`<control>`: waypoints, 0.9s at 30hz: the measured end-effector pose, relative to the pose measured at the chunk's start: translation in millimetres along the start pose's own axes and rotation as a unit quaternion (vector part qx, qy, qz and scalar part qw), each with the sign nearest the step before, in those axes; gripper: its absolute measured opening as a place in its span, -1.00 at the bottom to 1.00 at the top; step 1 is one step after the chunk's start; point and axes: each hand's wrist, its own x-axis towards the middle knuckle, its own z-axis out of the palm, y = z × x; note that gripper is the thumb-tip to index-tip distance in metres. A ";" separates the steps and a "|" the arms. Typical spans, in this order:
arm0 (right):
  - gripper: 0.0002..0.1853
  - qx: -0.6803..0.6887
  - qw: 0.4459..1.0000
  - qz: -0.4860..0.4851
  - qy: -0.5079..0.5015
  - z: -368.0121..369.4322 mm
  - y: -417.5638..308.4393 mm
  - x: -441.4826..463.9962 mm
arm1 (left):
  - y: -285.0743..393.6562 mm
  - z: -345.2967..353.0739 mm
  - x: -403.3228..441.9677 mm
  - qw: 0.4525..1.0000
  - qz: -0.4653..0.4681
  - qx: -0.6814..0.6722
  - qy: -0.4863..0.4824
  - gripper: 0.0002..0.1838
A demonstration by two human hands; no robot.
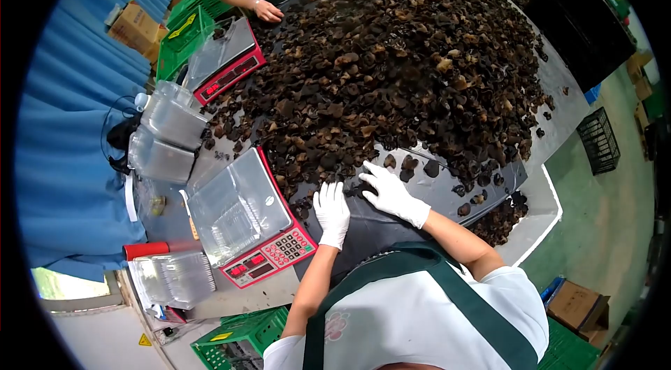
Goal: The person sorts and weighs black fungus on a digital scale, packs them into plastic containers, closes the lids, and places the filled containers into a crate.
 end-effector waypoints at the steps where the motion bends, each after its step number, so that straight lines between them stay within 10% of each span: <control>1: -0.56 0.036 0.999 0.027 0.020 -14.8 -7.4 5.0 | -3.1 2.2 -2.4 1.000 0.007 -0.003 0.015 -0.64; 9: -0.51 -0.296 0.874 0.137 0.360 -138.2 85.1 62.4 | 2.8 -9.5 7.9 0.997 0.001 -0.057 0.053 -0.68; 15: -0.25 -0.308 0.867 0.309 0.241 -126.6 114.9 88.0 | 3.7 -9.6 8.3 0.997 0.004 -0.056 0.053 -0.67; 27: -0.42 -0.199 0.976 0.042 0.084 -1.0 -0.7 61.3 | 0.4 0.3 3.0 0.998 -0.009 -0.048 0.035 -0.68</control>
